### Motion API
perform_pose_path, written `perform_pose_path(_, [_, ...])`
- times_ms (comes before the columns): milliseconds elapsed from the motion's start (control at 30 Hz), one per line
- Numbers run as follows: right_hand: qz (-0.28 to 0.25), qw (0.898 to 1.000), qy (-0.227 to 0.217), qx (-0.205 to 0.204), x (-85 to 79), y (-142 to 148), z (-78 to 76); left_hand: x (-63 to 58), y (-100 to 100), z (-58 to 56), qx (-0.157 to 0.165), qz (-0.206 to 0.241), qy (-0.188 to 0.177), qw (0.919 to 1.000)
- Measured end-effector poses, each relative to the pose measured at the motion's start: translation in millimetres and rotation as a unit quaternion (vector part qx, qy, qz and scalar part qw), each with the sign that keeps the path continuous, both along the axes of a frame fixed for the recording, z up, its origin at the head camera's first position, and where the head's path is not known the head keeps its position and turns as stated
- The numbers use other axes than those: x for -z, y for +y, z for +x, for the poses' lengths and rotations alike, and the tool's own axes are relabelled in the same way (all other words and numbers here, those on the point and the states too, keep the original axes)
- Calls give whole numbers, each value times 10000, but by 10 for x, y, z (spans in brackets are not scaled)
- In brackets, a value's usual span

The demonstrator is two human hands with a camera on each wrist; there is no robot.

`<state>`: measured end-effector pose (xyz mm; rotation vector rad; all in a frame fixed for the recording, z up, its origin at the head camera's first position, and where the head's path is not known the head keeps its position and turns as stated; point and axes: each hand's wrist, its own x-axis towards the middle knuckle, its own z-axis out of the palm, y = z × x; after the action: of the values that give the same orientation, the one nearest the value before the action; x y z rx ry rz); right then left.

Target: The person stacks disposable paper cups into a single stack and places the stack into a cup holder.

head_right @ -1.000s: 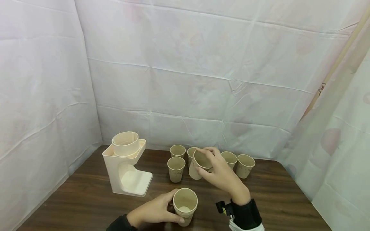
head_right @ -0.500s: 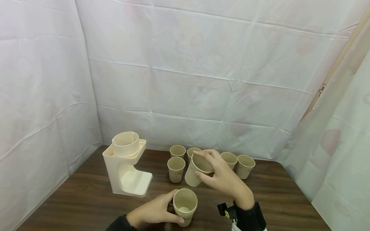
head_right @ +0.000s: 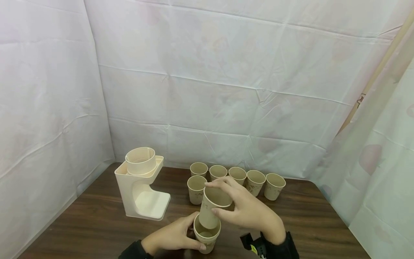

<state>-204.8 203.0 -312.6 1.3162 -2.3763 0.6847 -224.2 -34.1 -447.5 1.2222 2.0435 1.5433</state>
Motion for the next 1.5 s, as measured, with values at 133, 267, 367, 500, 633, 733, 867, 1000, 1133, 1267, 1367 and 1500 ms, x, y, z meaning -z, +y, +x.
perform_pose_path(133, [151,9997,-152,-83,23,-33,30,-9,3,8,-51,-42,84,9999])
perform_pose_path(267, [327,9986,-393,-142,50,-67,39,-19,2,12,-68,-87,108,9999])
perform_pose_path(367, [484,9967,-647,-89,70,-86,45,-26,0,15,-92,-132,134,9998])
perform_pose_path(500, [636,9927,-1026,-11,105,-116,52,-35,1,22,-168,-181,194,9995])
perform_pose_path(633, [717,9907,-1147,-116,140,-160,55,-39,-2,29,-217,-215,204,9993])
perform_pose_path(733, [718,9905,-1158,-189,161,-180,52,-37,-9,25,-224,-248,250,9991])
perform_pose_path(867, [764,9901,-1162,-200,184,-188,46,-28,-11,11,-202,-280,261,9991])
perform_pose_path(1000, [874,9891,-1179,-136,201,-192,42,-17,-7,0,-203,-331,362,9986])
perform_pose_path(1133, [953,9877,-1232,-153,227,-208,40,-10,-12,-4,-238,-402,454,9979])
perform_pose_path(1267, [1085,9856,-1269,-260,259,-219,32,-3,-23,-4,-256,-435,411,9979])
perform_pose_path(1367, [1187,9831,-1354,-326,279,-219,18,0,-29,-1,-280,-461,405,9977])
perform_pose_path(1500, [1264,9800,-1486,-404,307,-219,-16,-9,-41,4,-326,-537,442,9970])
